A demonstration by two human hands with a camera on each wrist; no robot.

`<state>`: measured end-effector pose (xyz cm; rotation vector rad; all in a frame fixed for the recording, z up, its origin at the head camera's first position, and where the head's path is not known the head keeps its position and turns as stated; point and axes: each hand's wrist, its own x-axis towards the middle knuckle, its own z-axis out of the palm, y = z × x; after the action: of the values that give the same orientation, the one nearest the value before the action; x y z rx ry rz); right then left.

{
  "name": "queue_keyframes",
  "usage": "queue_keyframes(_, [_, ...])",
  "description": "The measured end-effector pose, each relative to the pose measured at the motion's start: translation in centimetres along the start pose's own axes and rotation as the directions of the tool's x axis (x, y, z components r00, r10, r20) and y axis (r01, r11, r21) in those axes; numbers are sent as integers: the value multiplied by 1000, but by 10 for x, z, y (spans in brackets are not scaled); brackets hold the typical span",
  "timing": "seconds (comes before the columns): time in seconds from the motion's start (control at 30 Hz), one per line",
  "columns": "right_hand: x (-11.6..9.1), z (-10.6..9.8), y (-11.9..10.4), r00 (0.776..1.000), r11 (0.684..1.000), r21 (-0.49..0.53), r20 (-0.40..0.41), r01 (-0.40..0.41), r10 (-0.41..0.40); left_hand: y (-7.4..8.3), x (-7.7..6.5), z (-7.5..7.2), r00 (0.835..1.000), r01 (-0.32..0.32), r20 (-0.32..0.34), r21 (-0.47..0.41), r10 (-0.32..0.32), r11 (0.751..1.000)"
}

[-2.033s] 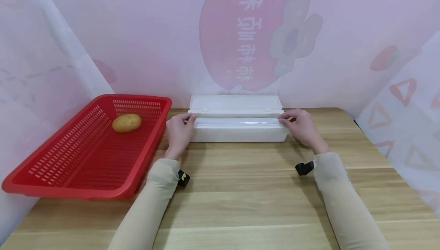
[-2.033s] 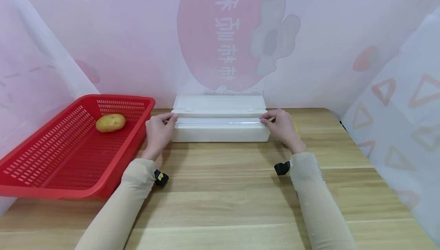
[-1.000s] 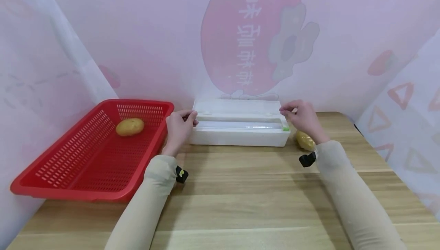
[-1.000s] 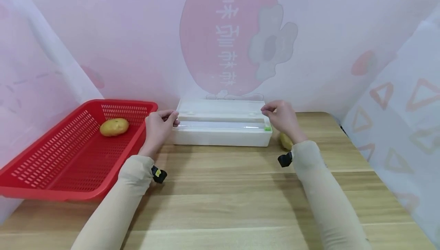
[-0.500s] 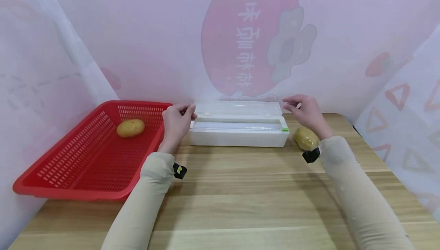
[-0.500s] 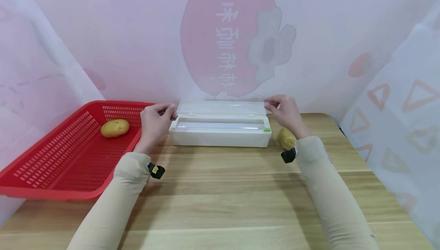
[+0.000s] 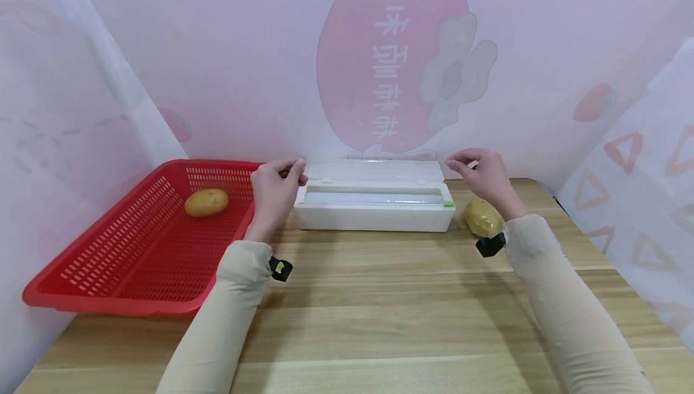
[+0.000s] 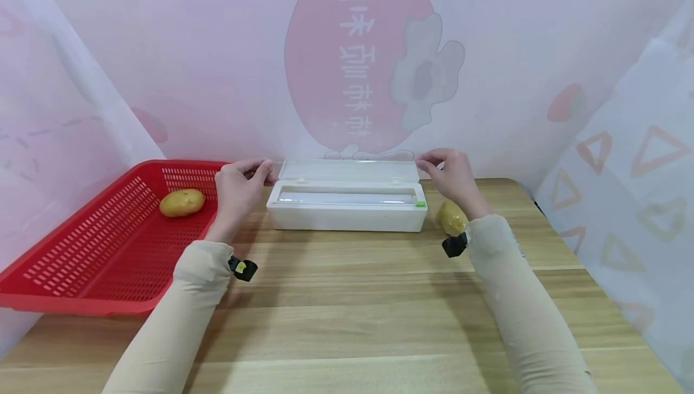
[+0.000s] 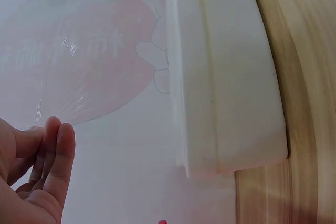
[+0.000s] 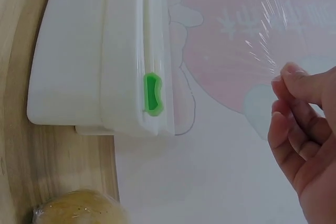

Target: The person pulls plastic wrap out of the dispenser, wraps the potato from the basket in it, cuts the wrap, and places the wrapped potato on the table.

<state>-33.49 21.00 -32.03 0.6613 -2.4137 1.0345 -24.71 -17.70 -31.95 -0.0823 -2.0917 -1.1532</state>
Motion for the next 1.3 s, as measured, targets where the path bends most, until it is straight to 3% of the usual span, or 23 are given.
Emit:
queue_keyframes(0.23, [3,-1,-6,996,999,-1,-76,39,-39,3,5,-2,1000,17,7,-31,-17,999])
queue_keyframes(0.67, [12,-16,-18,985,995,-30,-136,98,-101,13,17,-7,997,-77,-21,-47,76,996])
queue_keyframes(0.97, [16,-26,-30,956,979,-34,-214,200,-202,28,24,-16,998,-64,-6,-42,64,997])
queue_keyframes(1.3, [25,-36,-44,933,969,-29,-262,247,-246,34,37,-25,989,-147,-5,-39,147,988])
